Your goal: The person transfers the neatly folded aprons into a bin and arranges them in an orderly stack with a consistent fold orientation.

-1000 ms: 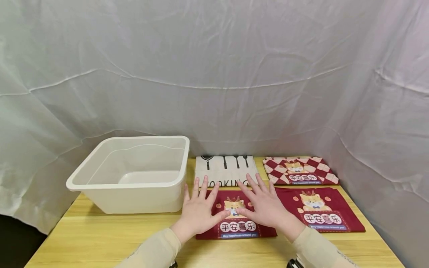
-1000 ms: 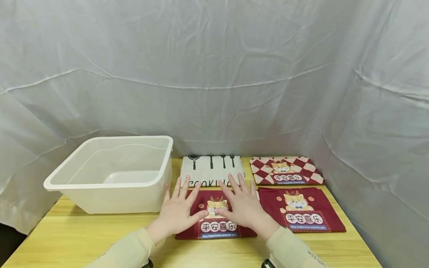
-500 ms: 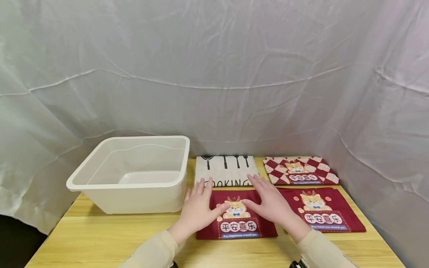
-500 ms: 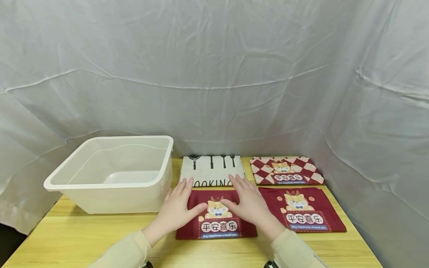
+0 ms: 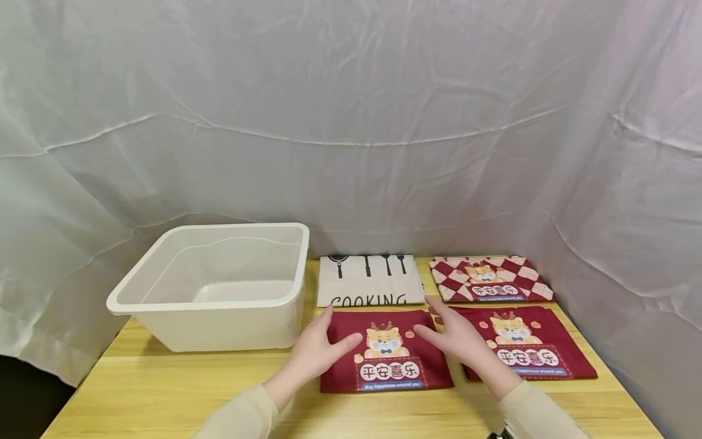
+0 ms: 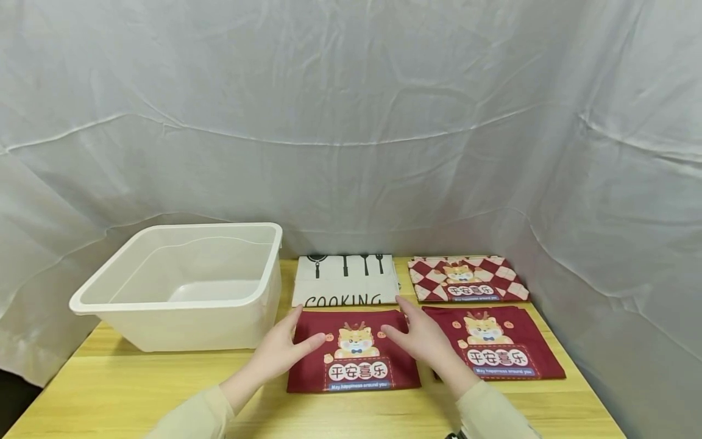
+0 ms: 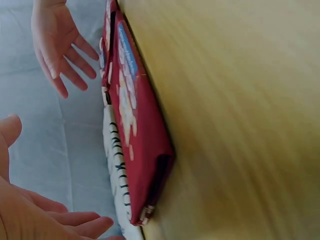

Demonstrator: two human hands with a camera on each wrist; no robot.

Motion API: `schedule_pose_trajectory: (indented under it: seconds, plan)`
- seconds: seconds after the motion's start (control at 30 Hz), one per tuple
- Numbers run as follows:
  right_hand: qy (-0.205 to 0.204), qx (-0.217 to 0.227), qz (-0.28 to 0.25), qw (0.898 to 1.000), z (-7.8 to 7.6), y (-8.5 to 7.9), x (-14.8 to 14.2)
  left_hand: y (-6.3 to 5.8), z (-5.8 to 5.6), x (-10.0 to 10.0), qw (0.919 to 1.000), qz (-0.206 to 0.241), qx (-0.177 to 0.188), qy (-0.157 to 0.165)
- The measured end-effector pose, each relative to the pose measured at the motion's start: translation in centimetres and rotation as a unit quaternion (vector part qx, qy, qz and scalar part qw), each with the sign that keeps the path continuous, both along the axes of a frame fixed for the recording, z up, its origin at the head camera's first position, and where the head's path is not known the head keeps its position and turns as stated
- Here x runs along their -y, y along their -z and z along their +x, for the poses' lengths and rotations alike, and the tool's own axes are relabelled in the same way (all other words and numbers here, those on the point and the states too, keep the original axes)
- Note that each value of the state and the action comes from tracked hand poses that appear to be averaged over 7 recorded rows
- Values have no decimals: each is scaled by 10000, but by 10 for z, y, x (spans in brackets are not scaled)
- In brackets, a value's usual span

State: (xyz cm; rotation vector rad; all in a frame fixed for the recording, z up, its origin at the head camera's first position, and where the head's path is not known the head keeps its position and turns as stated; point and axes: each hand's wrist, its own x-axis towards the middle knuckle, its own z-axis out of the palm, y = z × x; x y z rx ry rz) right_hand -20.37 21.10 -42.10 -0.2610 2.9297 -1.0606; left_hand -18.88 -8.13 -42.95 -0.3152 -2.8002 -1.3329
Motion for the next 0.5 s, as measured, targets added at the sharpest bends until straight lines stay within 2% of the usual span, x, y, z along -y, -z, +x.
schedule_pose_trajectory:
  seconds: [0.1,0.3,0.5]
  plan:
    - [54,186,55,9998,0,4,-4,4,1,5,9995,275,157,28]
    - [175,506,290,9981,-1,7,-8,10,3,13,9936,1030,354,314]
    - [252,646,576,9959,-5,13,-12,17,5,18,9923,1096,538,199]
